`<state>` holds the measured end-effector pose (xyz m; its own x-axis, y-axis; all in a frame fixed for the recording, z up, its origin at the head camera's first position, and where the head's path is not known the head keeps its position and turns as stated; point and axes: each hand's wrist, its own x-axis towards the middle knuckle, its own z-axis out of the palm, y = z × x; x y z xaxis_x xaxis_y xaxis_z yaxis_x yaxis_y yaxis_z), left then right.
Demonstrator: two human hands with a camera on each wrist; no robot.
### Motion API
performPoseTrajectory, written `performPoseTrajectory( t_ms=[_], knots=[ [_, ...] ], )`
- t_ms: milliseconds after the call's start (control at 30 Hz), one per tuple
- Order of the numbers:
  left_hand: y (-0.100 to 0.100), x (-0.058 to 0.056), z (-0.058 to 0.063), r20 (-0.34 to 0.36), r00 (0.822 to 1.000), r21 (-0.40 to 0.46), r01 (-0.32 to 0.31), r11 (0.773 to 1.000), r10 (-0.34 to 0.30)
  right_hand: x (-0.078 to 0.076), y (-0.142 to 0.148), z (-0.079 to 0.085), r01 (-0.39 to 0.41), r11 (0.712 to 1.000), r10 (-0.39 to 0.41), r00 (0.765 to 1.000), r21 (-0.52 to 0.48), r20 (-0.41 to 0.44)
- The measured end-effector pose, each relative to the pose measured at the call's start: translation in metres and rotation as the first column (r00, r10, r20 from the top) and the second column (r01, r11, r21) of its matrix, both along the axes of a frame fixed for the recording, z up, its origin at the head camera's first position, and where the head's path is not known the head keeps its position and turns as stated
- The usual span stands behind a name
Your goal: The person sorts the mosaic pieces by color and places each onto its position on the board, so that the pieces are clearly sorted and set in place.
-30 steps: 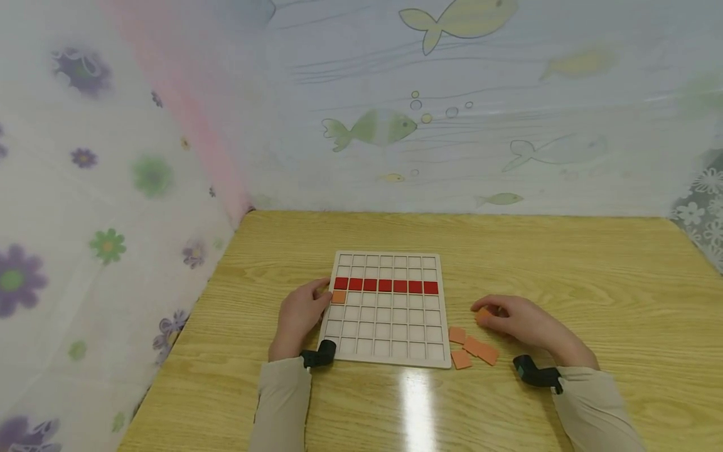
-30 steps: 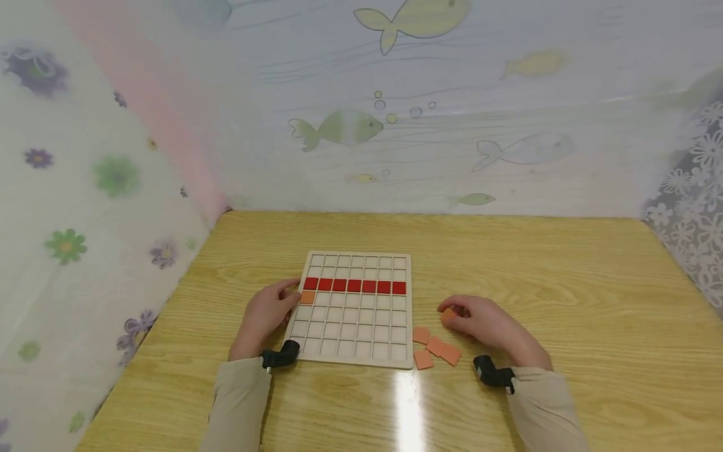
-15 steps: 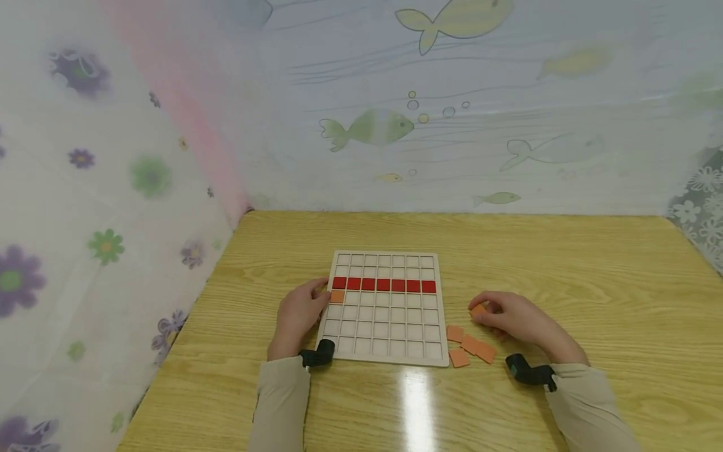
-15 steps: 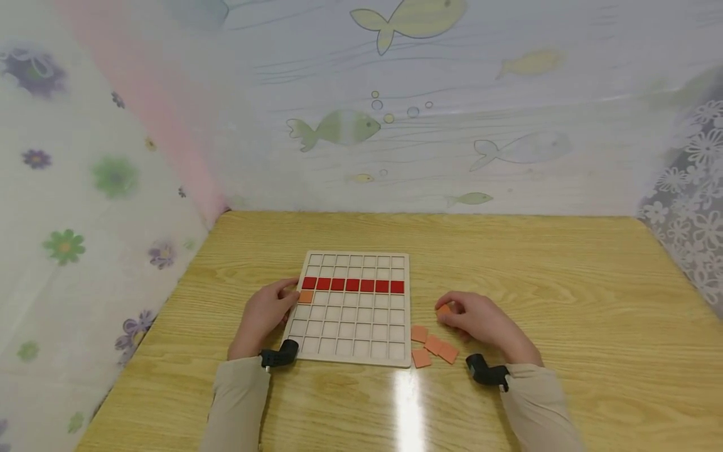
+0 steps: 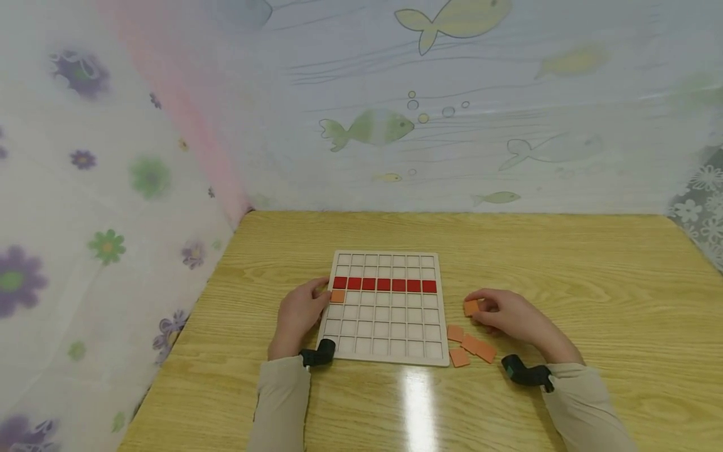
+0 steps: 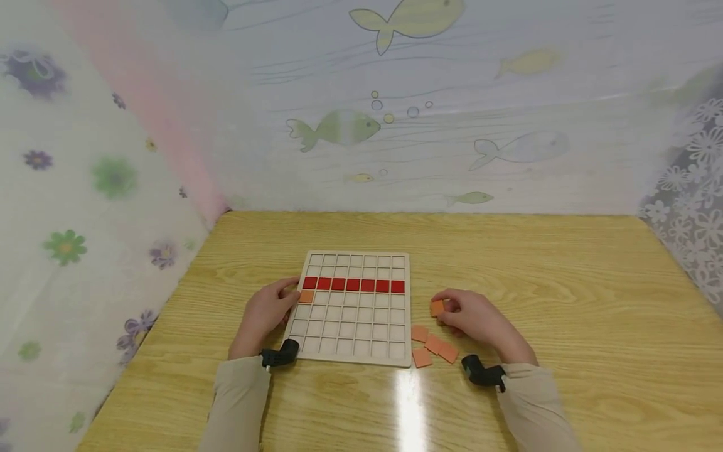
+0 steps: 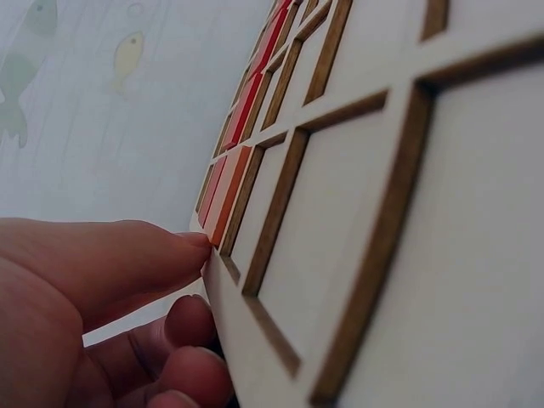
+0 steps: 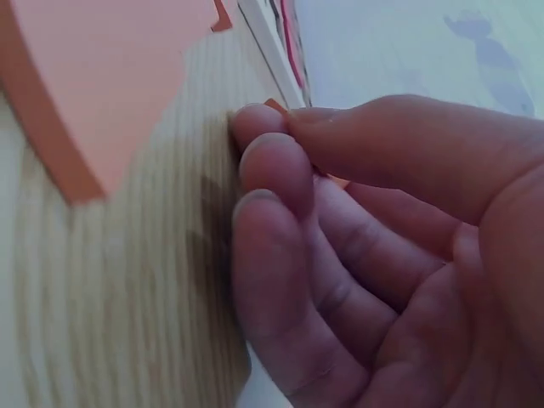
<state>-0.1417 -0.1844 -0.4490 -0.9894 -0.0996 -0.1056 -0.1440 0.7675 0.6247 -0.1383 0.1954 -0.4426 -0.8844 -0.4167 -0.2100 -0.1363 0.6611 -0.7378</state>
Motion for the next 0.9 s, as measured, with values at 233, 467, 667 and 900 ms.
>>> performPoseTrajectory(
  t_ms=[233, 467, 667, 900],
  knots=[
    [0.0, -0.001, -0.001, -0.038, 0.999, -0.04, 0.008, 0.999, -0.009, 0.001, -0.009, -0.001, 0.003, 0.999, 0.001, 0.997, 0.051, -0.081],
    [0.0, -0.004, -0.002, -0.024, 1.0, -0.057, 0.015, 0.998, -0.016, 0.003, -0.019, -0.001, 0.019, 0.999, -0.014, 0.987, 0.028, -0.163],
    [0.001, -0.004, 0.0, -0.018, 1.0, -0.063, 0.013, 0.998, -0.014, 0.006, -0.027, -0.002, 0.031, 0.995, -0.043, 0.991, -0.096, -0.126],
    [-0.001, -0.001, 0.0, -0.015, 1.0, -0.055, 0.013, 0.998, -0.014, 0.007, -0.035, -0.005, 0.053, 0.98, -0.074, 0.992, -0.191, -0.106]
  ],
)
